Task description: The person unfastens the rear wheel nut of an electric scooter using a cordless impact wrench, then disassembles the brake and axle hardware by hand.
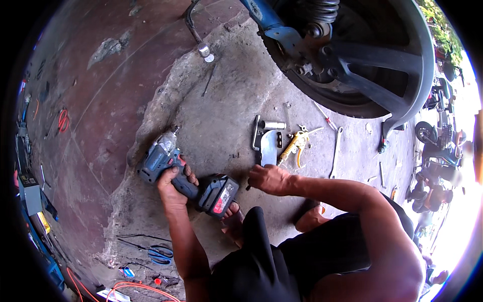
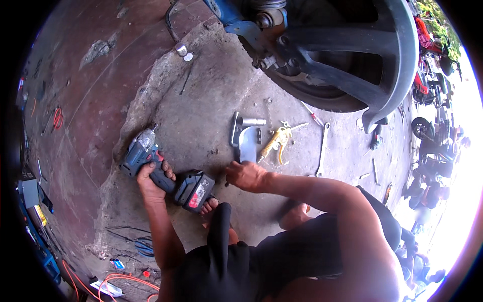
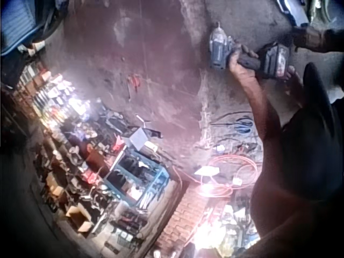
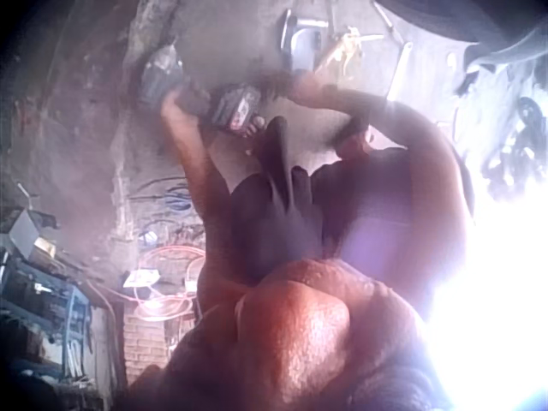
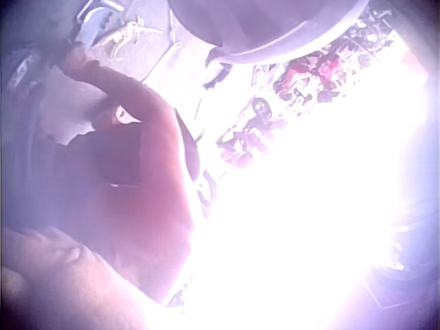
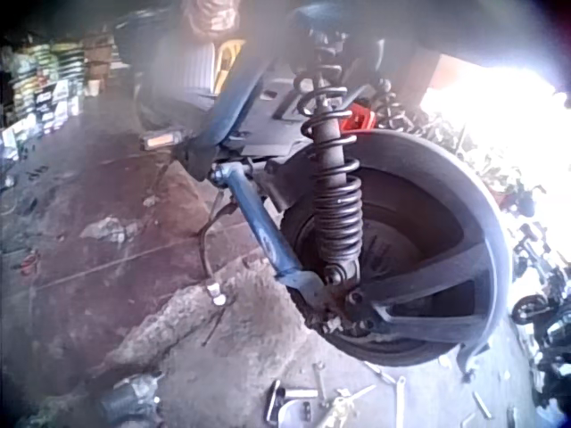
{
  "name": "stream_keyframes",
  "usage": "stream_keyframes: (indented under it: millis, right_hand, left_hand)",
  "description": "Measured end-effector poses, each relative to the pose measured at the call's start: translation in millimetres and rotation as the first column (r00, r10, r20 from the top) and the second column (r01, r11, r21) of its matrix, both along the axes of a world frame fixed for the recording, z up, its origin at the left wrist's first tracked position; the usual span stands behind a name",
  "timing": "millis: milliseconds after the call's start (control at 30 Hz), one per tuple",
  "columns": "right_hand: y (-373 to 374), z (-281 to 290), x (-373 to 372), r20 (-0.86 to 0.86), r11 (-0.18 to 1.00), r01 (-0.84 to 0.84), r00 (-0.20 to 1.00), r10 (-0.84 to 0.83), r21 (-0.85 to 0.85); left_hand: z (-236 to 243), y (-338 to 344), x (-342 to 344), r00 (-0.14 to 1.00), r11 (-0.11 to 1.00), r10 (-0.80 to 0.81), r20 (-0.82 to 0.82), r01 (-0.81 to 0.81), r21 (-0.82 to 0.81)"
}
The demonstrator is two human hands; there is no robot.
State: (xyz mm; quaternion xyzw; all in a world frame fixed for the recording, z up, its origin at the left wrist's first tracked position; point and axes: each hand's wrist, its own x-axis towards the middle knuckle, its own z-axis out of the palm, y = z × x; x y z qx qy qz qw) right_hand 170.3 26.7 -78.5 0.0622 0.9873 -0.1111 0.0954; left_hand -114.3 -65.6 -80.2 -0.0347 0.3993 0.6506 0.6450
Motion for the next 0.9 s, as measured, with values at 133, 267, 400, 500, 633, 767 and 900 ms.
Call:
stream_keyframes:
  millis: [133, 267, 400, 500, 633, 767, 900]
  right_hand:
    - [-10.0, 11.2, -8.0, 0.006, 0.955, 0.14, 0.99, -0.143, -0.262]
    - [23.9, 26.0, -8.5, -0.204, 0.745, 0.51, 0.749, -0.63, -0.429]
    - [93.2, 23.0, -19.9, -0.152, 0.094, 0.442, -0.097, -0.984, -0.892]
    - [130.0, 49.3, -31.9, -0.208, 0.119, 0.357, -0.221, -0.953, -0.927]
    - [145.8, 49.3, -38.8, -0.244, 0.131, 0.426, -0.222, -0.944, -0.895]
    - [146.8, 43.9, -42.6, -0.323, 0.2, 0.457, -0.21, -0.923, -0.867]
    - [154.0, 40.0, -45.7, -0.377, 0.25, 0.429, -0.243, -0.894, -0.868]
  left_hand:
    - [9.4, -3.7, -8.8, 0.999, 0.999, 0.01, -0.039, -0.012, -0.04]
    - [12.3, -2.8, -1.0, 0.979, 0.962, -0.015, -0.203, -0.041, -0.27]
    - [25.5, -10.6, 3.2, 0.721, 0.899, -0.051, -0.691, -0.268, -0.346]
    - [26.7, -18.6, -10.6, 0.706, 0.89, -0.217, -0.674, -0.14, -0.433]
    - [33.3, -20.5, -14.0, 0.581, 0.842, -0.353, -0.734, -0.146, -0.52]
    - [55.4, -17.4, -25.2, 0.182, 0.788, -0.589, -0.787, -0.087, -0.61]
    - [82.4, 14.6, -17.8, 0.157, 0.912, -0.405, -0.901, 0.002, -0.41]
